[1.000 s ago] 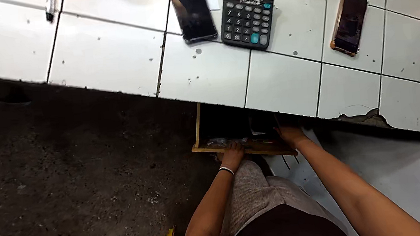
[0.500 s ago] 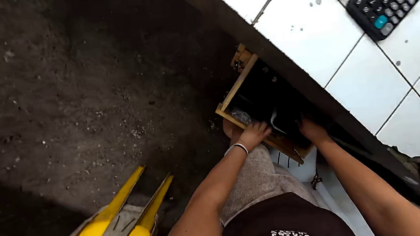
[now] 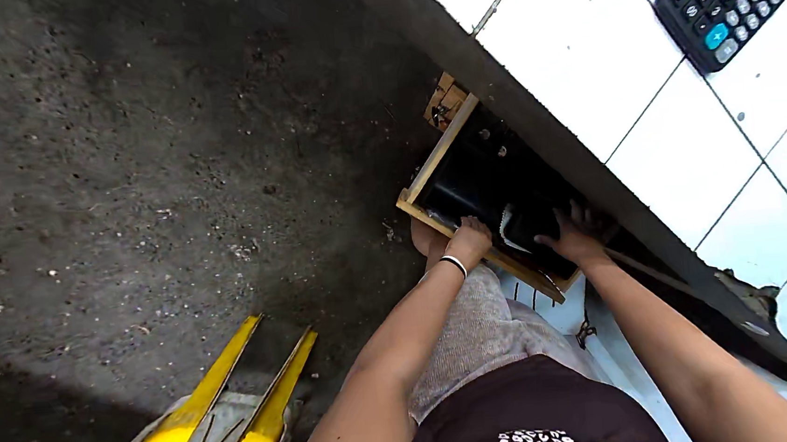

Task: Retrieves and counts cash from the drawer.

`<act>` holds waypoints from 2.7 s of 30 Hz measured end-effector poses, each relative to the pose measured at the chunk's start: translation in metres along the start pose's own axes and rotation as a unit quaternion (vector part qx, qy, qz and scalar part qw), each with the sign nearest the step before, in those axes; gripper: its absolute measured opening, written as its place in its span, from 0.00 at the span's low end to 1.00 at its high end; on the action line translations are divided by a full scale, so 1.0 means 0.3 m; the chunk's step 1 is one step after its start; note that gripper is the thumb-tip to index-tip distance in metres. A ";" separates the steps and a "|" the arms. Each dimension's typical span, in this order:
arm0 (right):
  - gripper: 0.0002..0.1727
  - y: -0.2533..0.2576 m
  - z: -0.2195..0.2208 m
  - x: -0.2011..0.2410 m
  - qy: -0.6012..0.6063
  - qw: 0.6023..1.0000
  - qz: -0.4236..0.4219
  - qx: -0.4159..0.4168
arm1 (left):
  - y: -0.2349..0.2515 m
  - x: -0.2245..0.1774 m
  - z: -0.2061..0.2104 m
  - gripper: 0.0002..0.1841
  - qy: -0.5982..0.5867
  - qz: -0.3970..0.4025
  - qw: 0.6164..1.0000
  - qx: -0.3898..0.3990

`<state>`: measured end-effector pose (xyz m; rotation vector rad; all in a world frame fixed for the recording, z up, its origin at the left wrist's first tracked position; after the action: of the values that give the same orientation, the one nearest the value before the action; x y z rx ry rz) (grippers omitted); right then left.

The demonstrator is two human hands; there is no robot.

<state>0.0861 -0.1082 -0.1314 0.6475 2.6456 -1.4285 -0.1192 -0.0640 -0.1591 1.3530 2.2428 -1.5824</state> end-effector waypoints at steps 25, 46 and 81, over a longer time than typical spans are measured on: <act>0.22 -0.228 0.266 -0.119 0.481 0.866 0.113 -0.073 | 0.138 -0.321 -0.089 0.31 0.030 0.077 0.992 0.095; 0.31 -0.134 0.198 -0.142 0.514 0.831 0.201 0.063 | 0.160 -0.361 -0.075 0.40 0.087 0.083 0.991 0.065; 0.11 -0.219 0.030 0.068 0.795 0.596 0.058 0.101 | -0.037 -0.177 -0.155 0.26 -0.947 -0.011 0.322 -0.018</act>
<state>0.0405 -0.1404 -0.0901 3.3281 2.9135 -1.1817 -0.0763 -0.0600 -0.1022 -0.7904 0.4687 -1.2693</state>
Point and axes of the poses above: each hand's wrist, its own y-axis towards the middle knuckle, its own z-axis out of the palm, x = y × z, the point moved 6 cm from there along y, towards the middle knuckle, and after that the axes turned 5 degrees about -y, right-handed, at the moved point
